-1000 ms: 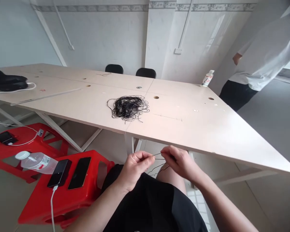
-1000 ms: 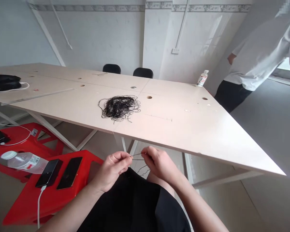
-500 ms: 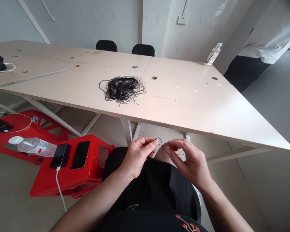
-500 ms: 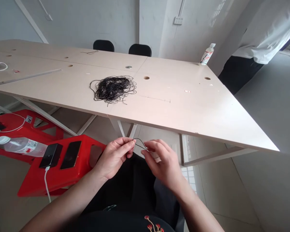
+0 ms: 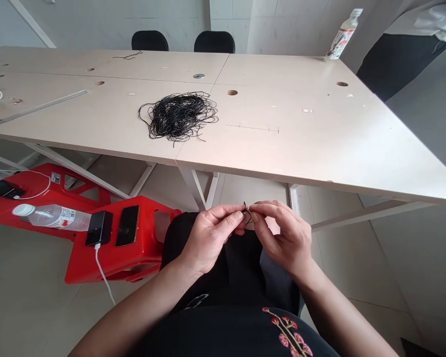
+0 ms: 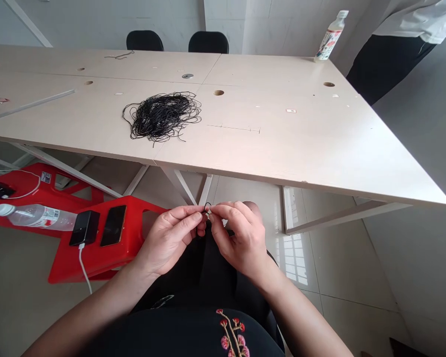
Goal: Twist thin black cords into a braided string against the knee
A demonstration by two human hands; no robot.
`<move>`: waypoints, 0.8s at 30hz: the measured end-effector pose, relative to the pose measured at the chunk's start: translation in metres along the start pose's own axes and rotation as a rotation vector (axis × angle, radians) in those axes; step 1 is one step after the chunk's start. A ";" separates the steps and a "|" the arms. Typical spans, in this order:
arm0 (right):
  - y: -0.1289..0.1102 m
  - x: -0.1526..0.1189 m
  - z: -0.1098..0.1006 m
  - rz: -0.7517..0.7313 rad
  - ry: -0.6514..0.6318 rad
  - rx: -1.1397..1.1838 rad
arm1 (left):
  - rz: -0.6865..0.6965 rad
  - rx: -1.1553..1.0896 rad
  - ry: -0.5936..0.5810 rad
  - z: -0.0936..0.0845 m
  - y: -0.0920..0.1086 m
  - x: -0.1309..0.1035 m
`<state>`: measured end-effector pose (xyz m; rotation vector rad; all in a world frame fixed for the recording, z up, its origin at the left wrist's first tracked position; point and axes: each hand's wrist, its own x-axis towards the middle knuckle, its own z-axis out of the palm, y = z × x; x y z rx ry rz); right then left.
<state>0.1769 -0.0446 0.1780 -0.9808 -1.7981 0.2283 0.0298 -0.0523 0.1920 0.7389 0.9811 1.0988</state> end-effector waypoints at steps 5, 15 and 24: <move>0.001 -0.003 0.002 -0.052 0.004 -0.053 | 0.035 0.044 0.000 0.003 0.001 0.001; 0.005 0.000 0.007 -0.052 -0.007 -0.065 | 0.146 0.230 -0.014 0.005 0.006 0.005; 0.004 0.002 0.004 -0.125 -0.031 0.001 | 0.700 0.783 0.021 0.000 0.017 0.001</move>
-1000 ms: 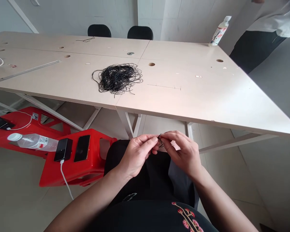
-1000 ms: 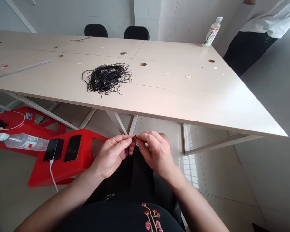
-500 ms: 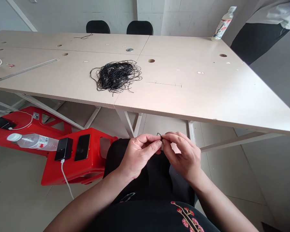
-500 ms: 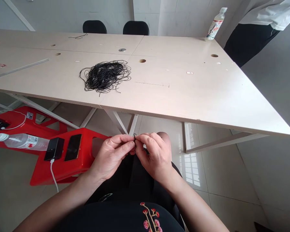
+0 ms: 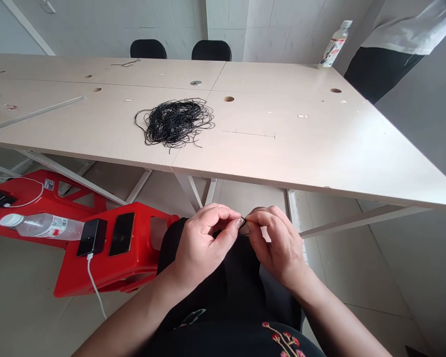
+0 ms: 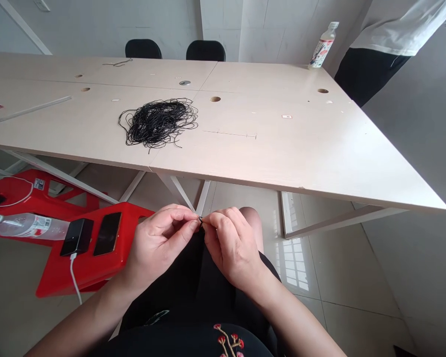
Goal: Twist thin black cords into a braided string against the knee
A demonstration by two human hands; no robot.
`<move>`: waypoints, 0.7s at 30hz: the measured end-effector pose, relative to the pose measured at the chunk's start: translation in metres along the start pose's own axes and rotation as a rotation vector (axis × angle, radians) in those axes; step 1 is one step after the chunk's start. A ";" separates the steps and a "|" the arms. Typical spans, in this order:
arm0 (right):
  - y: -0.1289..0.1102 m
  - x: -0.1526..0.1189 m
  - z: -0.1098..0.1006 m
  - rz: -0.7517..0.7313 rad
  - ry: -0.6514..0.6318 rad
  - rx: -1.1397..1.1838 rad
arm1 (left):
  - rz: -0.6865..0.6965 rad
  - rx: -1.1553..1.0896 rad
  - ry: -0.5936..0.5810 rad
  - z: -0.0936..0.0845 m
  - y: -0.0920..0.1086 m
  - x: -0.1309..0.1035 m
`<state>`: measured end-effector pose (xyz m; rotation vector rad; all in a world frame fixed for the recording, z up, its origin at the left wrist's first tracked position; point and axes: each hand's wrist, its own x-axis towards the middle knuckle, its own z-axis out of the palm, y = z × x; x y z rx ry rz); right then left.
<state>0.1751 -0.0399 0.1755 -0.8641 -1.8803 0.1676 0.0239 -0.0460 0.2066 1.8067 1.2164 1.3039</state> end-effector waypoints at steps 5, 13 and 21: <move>0.000 -0.002 0.000 -0.014 -0.012 -0.020 | 0.185 0.176 -0.004 0.000 0.001 0.000; 0.000 0.002 -0.007 -0.054 -0.110 -0.080 | 0.228 0.319 -0.114 -0.003 0.005 0.002; 0.001 0.000 -0.012 -0.072 -0.252 -0.098 | 0.098 0.388 -0.320 -0.011 0.012 0.007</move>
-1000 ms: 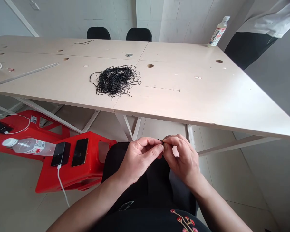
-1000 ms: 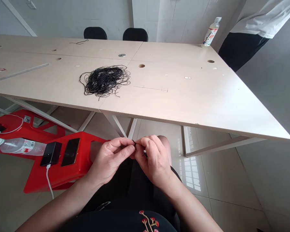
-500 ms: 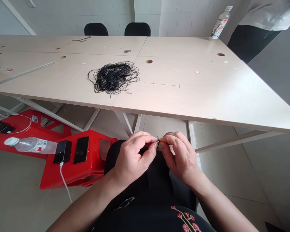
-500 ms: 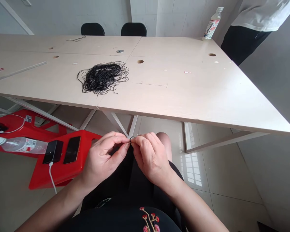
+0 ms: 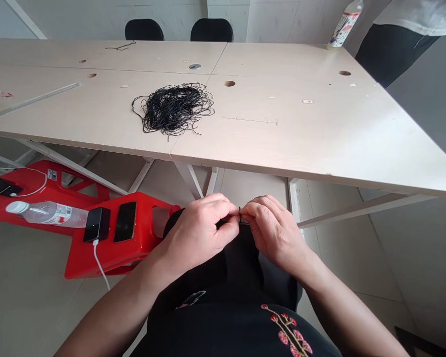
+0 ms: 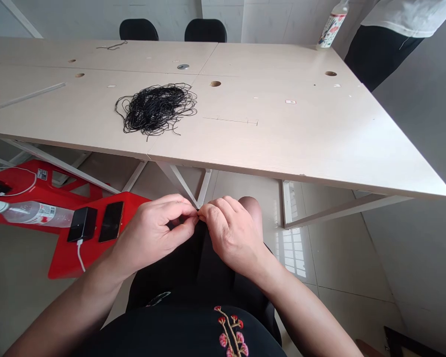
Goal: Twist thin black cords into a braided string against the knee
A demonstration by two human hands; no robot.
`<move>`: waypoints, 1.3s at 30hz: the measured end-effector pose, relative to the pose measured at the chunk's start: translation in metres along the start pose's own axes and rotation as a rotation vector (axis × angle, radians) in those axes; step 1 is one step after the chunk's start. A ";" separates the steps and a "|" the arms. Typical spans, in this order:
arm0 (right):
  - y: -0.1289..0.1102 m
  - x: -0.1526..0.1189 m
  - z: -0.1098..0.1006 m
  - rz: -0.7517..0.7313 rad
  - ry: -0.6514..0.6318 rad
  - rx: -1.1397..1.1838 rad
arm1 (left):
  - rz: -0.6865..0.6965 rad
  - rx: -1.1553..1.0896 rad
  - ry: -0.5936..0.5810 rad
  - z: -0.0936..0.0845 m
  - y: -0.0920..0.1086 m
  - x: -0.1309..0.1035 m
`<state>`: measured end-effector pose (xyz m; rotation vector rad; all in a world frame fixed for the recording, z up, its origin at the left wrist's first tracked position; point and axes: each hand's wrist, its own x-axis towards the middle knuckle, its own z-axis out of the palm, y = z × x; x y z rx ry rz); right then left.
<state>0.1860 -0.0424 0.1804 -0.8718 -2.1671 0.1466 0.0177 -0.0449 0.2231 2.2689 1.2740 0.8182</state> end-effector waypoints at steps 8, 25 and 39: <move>-0.002 -0.001 0.000 0.006 -0.006 -0.004 | 0.025 0.017 0.101 0.007 0.001 0.000; -0.005 0.001 0.003 0.083 0.069 0.153 | -0.033 -0.152 0.170 0.005 -0.003 -0.005; -0.002 0.009 0.000 0.003 -0.109 0.033 | 0.239 0.186 0.128 0.006 -0.014 -0.002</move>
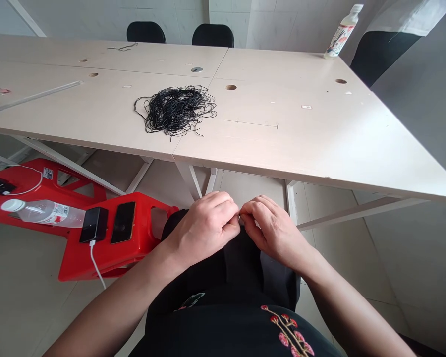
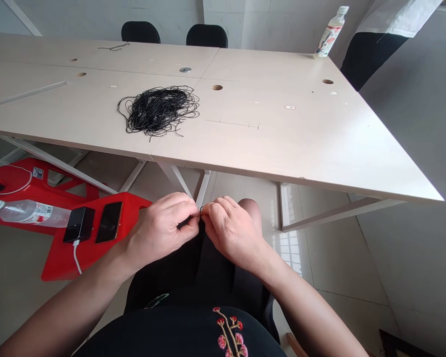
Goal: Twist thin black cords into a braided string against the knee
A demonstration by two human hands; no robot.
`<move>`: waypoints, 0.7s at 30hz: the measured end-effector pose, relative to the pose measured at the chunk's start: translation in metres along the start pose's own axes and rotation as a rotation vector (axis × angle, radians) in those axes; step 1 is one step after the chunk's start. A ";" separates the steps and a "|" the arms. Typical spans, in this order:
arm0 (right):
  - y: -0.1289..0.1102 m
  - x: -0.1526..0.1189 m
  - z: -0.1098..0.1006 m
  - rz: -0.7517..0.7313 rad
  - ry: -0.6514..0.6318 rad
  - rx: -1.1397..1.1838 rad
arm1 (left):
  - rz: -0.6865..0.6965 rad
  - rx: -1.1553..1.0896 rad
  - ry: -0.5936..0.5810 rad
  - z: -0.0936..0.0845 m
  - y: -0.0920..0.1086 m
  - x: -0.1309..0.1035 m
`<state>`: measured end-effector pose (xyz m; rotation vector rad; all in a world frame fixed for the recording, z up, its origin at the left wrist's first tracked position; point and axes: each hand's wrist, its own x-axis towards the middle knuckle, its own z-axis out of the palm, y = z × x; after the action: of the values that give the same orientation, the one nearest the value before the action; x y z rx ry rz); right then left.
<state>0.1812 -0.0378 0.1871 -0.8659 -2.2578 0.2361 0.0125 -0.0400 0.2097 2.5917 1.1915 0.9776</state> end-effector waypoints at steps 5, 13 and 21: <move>-0.002 -0.001 0.000 0.023 0.041 0.093 | -0.111 -0.186 0.027 0.001 -0.001 0.001; -0.005 -0.010 0.007 0.014 0.322 -0.149 | -0.262 -0.298 0.158 0.004 0.004 0.001; -0.002 -0.008 0.008 -0.072 0.241 -0.301 | -0.344 -0.382 0.098 0.003 0.013 0.003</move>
<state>0.1794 -0.0443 0.1775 -0.9102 -2.1211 -0.2363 0.0241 -0.0459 0.2131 1.9892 1.2710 1.1325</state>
